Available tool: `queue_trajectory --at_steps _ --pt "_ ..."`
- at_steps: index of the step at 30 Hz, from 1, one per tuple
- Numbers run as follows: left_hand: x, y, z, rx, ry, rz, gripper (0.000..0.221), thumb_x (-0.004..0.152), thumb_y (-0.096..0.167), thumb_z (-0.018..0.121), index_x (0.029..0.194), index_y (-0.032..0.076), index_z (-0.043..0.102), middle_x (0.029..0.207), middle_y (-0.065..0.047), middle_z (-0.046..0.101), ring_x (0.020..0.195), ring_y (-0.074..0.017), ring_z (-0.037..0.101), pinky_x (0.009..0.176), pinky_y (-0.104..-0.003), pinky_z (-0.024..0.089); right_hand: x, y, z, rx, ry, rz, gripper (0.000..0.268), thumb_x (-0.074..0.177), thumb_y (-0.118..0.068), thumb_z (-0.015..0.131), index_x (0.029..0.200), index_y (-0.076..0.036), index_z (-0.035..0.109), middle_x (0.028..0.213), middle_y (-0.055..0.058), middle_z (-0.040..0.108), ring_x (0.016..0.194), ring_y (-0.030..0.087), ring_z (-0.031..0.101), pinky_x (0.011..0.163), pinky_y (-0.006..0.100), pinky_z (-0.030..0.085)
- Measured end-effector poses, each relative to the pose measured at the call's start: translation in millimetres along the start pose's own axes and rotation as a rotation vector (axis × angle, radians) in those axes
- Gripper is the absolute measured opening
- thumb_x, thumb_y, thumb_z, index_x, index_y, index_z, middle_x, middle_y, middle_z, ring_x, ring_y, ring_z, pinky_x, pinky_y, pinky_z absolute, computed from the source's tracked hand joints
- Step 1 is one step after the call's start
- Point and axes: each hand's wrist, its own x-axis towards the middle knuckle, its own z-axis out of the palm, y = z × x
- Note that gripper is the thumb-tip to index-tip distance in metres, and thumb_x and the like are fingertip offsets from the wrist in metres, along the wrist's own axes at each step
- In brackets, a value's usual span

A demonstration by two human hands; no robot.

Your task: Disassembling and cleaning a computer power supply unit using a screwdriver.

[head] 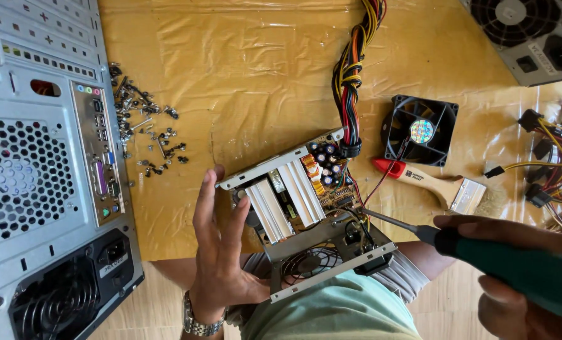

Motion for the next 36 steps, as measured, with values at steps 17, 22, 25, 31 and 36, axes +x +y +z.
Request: queue_trajectory --at_steps 17,22,25,31,36 --pt "8 0 -11 -0.302 0.041 0.003 0.083 0.104 0.082 0.027 0.147 0.016 0.054 0.17 -0.032 0.009 0.166 -0.0529 0.013 0.141 -0.076 0.013 -33 -34 33 0.615 0.093 0.556 0.063 0.103 -0.044 0.043 0.132 0.009 0.063 0.15 0.026 0.073 0.127 0.025 0.067 0.072 0.023 0.045" --pt "22 3 -11 -0.171 -0.032 -0.034 0.065 0.1 0.038 0.072 0.153 0.012 0.045 0.166 -0.027 0.024 0.163 -0.0488 0.028 0.139 -0.061 0.03 -31 -20 23 0.94 -0.065 0.576 0.072 0.098 -0.053 0.075 0.139 0.007 0.066 0.153 0.023 0.069 0.087 0.012 0.071 0.078 0.019 0.057" --pt "21 -1 -7 -0.123 0.015 -0.017 0.068 0.098 0.03 0.078 0.152 0.009 0.042 0.162 -0.03 0.03 0.159 -0.0483 0.036 0.136 -0.057 0.037 -32 -19 25 0.891 -0.013 0.608 0.074 0.096 -0.056 0.071 0.138 0.005 0.067 0.152 0.02 0.071 0.089 0.011 0.071 0.076 0.017 0.056" --pt "20 -2 -5 -0.08 0.037 -0.018 0.065 0.102 0.044 0.06 0.146 -0.001 0.043 0.159 -0.033 0.034 0.154 -0.0485 0.041 0.132 -0.057 0.039 -29 -14 25 0.974 -0.04 0.576 0.075 0.098 -0.053 0.076 0.138 0.009 0.065 0.151 0.027 0.068 0.1 0.015 0.071 0.079 0.017 0.058" --pt "21 -1 -4 -0.051 0.027 0.007 0.064 0.103 0.041 0.06 0.145 -0.004 0.041 0.158 -0.036 0.032 0.153 -0.0519 0.04 0.132 -0.06 0.038 -29 -15 27 0.951 -0.044 0.553 0.075 0.098 -0.054 0.073 0.139 0.008 0.063 0.15 0.026 0.068 0.081 0.01 0.065 0.066 0.014 0.051"
